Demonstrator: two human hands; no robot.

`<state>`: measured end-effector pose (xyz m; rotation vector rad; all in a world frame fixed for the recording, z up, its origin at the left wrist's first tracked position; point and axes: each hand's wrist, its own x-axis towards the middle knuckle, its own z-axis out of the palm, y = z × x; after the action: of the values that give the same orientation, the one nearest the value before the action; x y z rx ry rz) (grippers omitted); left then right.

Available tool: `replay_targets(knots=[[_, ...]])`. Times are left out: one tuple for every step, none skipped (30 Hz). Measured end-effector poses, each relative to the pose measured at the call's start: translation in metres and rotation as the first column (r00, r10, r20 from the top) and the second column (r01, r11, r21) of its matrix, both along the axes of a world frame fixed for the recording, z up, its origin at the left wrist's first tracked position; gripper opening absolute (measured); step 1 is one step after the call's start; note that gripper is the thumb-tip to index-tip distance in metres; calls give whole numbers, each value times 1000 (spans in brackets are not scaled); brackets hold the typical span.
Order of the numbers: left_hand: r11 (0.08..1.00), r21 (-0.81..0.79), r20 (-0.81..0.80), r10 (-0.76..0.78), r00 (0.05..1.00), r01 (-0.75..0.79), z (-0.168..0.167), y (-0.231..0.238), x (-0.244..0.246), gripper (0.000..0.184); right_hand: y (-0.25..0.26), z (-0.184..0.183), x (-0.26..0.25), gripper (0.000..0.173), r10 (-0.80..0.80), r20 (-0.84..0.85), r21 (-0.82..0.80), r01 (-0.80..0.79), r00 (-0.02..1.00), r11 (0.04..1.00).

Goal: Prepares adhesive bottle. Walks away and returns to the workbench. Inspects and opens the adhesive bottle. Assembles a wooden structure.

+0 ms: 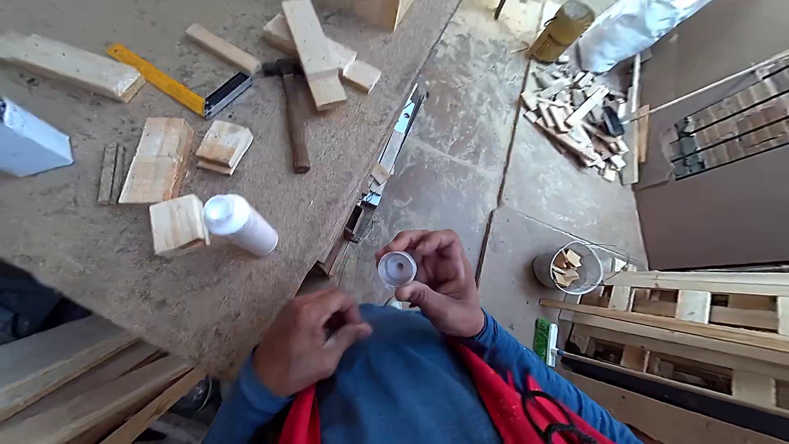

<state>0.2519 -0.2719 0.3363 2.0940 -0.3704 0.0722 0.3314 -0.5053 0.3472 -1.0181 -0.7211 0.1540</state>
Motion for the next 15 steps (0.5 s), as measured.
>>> replay_targets(knots=[[993, -7, 98, 122, 988, -122, -7, 11, -8, 29, -3, 1, 3, 47, 54, -147, 100, -40, 988, 994], [962, -55, 216, 272, 938, -266, -14, 24, -16, 24, -7, 1, 5, 45, 100, -253, 187, -52, 962, 981], [902, -131, 298, 431, 852, -411, -21, 39, -21, 16, -10, 0, 7, 43, 139, -313, 259, -57, 939, 964], [814, -201, 334, 580, 743, -545, -27, 52, -20, 16, -12, -3, 9, 40, 175, -342, 320, -61, 923, 945], [731, -213, 324, 679, 659, -648, -33, 65, -16, 37, -14, -5, 10, 38, 203, -350, 362, -68, 914, 930], [685, -172, 275, 724, 633, -708, -39, 79, -10, 68, -15, -6, 12, 38, 220, -350, 387, -74, 911, 919], [674, -147, 211, 736, 643, -724, -46, 91, -2, 96, -16, -6, 14, 38, 228, -348, 396, -78, 909, 915], [685, -137, 152, 728, 668, -716, -53, 99, 9, 118, -17, -6, 16, 38, 228, -347, 396, -79, 910, 915], [706, -149, 115, 708, 697, -692, -59, 105, 20, 130, -18, -6, 17, 38, 229, -343, 394, -82, 911, 915], [722, -176, 94, 689, 719, -669, -65, 107, 32, 136, -18, -5, 18, 39, 230, -337, 392, -87, 913, 916], [733, -202, 87, 674, 734, -650, -71, 107, 44, 135, -19, -4, 19, 39, 227, -329, 387, -88, 917, 918], [727, -216, 83, 678, 730, -651, -77, 105, 53, 128, -20, -3, 19, 39, 223, -323, 387, -86, 920, 918], [708, -222, 84, 699, 710, -670, -84, 103, 61, 113, -21, -3, 20, 39, 218, -314, 388, -84, 924, 918], [698, -222, 99, 711, 696, -681, -88, 100, 66, 98, -21, -2, 20, 39, 204, -304, 383, -77, 930, 921], [714, -202, 121, 698, 706, -671, -87, 96, 68, 92, -23, -2, 19, 39, 176, -292, 363, -61, 940, 930]])
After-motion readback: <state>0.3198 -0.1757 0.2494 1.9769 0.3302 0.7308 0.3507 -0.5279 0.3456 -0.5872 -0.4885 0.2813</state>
